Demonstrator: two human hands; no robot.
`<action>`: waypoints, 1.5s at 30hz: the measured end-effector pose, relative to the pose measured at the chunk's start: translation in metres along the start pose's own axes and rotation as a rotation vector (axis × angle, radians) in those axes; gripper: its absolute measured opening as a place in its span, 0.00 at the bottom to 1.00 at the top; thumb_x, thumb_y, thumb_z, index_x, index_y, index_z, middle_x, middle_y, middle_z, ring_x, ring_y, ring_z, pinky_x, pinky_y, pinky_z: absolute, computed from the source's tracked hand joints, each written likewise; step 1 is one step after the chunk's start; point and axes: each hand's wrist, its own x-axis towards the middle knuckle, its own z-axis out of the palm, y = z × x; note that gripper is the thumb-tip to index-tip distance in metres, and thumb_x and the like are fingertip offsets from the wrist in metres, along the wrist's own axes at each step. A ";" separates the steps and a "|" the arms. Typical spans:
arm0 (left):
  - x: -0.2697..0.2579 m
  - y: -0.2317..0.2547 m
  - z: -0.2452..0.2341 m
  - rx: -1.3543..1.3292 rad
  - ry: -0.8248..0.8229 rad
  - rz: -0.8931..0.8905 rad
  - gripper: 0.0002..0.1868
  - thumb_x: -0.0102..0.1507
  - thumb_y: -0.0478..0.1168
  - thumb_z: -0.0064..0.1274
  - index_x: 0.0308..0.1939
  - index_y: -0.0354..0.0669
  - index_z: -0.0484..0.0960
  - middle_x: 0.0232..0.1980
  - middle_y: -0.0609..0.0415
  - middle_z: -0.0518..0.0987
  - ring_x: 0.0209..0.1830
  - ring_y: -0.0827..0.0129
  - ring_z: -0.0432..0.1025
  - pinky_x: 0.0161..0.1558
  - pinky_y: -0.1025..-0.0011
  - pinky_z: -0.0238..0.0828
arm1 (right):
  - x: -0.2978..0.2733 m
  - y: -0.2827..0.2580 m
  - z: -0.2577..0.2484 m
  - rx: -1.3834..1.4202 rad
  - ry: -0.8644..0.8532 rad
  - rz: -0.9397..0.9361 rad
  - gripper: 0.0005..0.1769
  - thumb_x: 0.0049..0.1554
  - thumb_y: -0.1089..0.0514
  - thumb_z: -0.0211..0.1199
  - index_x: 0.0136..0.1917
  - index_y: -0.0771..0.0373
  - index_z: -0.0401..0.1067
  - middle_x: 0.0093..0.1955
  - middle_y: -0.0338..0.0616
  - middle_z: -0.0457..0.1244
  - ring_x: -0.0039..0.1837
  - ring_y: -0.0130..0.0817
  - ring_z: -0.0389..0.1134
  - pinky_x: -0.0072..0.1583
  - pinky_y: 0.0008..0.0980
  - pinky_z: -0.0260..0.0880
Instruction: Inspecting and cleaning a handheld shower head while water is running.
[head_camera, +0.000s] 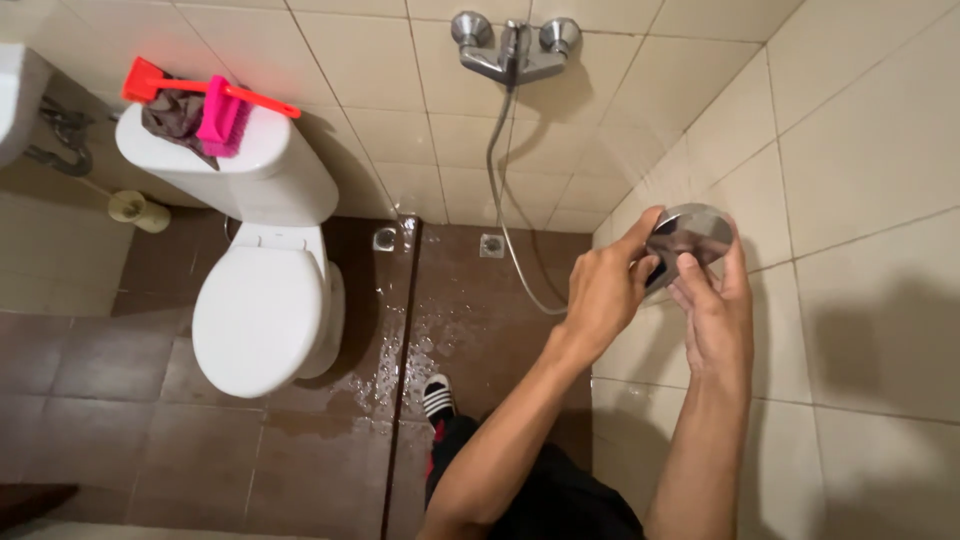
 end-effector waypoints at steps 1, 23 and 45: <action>0.001 0.002 0.006 0.001 0.003 -0.005 0.30 0.62 0.34 0.58 0.69 0.52 0.74 0.38 0.41 0.84 0.38 0.44 0.78 0.41 0.54 0.73 | 0.001 0.003 -0.006 -0.002 -0.004 0.004 0.40 0.60 0.60 0.60 0.83 0.49 0.51 0.69 0.39 0.60 0.67 0.32 0.65 0.63 0.37 0.65; -0.052 0.029 0.108 -0.025 -0.039 -0.043 0.31 0.64 0.33 0.57 0.71 0.49 0.71 0.39 0.41 0.84 0.38 0.45 0.79 0.42 0.55 0.73 | -0.018 0.001 -0.101 -0.007 0.071 0.005 0.26 0.65 0.59 0.58 0.75 0.53 0.61 0.66 0.39 0.64 0.66 0.32 0.67 0.64 0.36 0.67; -0.075 0.037 0.119 -0.069 -0.089 -0.120 0.31 0.65 0.35 0.58 0.72 0.50 0.71 0.44 0.39 0.84 0.44 0.43 0.78 0.46 0.56 0.74 | -0.027 0.012 -0.125 -0.093 0.048 0.010 0.28 0.65 0.59 0.56 0.77 0.54 0.57 0.66 0.39 0.62 0.63 0.31 0.67 0.57 0.34 0.70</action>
